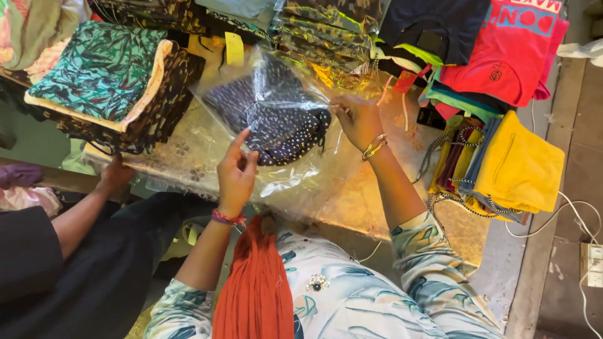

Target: The person folds various patterned garments and places them into clear plastic bags on a table. They handle items one at a time, including camouflage and polka-dot patterns, folding them neatly before sealing them in packaging.

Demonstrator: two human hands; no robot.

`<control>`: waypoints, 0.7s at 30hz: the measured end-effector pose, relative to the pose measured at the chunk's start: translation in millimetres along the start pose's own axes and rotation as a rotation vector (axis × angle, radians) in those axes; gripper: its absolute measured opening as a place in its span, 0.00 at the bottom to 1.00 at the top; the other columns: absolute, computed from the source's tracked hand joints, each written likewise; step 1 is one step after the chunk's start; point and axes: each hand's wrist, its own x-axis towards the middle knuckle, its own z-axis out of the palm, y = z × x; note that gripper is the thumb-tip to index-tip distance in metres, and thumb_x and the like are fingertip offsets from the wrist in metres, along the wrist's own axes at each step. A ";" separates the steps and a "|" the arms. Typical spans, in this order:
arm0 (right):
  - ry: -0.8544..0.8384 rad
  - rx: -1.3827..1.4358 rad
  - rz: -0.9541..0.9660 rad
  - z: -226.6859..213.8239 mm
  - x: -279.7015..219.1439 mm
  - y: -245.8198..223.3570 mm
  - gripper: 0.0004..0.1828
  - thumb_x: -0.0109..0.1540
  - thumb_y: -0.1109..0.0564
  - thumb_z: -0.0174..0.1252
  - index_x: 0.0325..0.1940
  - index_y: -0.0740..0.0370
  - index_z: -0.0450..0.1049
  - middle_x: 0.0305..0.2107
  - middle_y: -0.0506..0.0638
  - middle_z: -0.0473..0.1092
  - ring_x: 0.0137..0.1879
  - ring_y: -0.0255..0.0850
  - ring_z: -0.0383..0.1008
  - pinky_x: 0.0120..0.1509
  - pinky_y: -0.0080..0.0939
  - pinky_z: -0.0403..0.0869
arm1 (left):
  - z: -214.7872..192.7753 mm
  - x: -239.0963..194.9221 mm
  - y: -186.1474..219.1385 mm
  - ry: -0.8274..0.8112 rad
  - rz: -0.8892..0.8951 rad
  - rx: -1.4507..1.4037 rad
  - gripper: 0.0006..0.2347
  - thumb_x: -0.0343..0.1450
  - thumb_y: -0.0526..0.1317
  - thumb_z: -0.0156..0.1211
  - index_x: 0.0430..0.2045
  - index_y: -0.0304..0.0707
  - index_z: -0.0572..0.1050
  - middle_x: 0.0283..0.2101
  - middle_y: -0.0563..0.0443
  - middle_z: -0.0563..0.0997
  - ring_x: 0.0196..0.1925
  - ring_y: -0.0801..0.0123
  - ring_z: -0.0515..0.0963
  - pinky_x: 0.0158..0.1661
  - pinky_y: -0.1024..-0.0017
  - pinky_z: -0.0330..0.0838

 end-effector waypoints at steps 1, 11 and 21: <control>-0.037 0.006 0.036 -1.1 -2.1 -3.1 0.06 0.65 0.63 0.60 0.44 0.64 0.79 0.36 0.55 0.76 0.35 0.47 0.77 0.39 0.42 0.74 | 1.0 -1.4 -3.6 -0.023 -0.066 -0.052 0.19 0.76 0.31 0.58 0.65 0.38 0.70 0.25 0.63 0.68 0.25 0.85 0.67 0.27 0.81 0.66; 0.075 -0.050 -0.082 -24.0 47.8 -28.7 0.06 0.65 0.65 0.60 0.45 0.62 0.79 0.36 0.55 0.76 0.39 0.49 0.78 0.42 0.44 0.74 | -25.4 70.0 28.8 0.009 -0.065 -0.360 0.13 0.78 0.32 0.58 0.57 0.32 0.74 0.33 0.59 0.76 0.33 0.83 0.75 0.35 0.80 0.76; -0.142 0.206 0.329 -9.0 -90.1 103.9 0.18 0.67 0.65 0.61 0.62 0.60 0.76 0.31 0.55 0.65 0.33 0.37 0.62 0.35 0.41 0.63 | -5.7 -53.1 -27.6 -0.459 0.159 0.005 0.17 0.75 0.35 0.57 0.61 0.36 0.72 0.34 0.52 0.78 0.36 0.71 0.77 0.42 0.70 0.74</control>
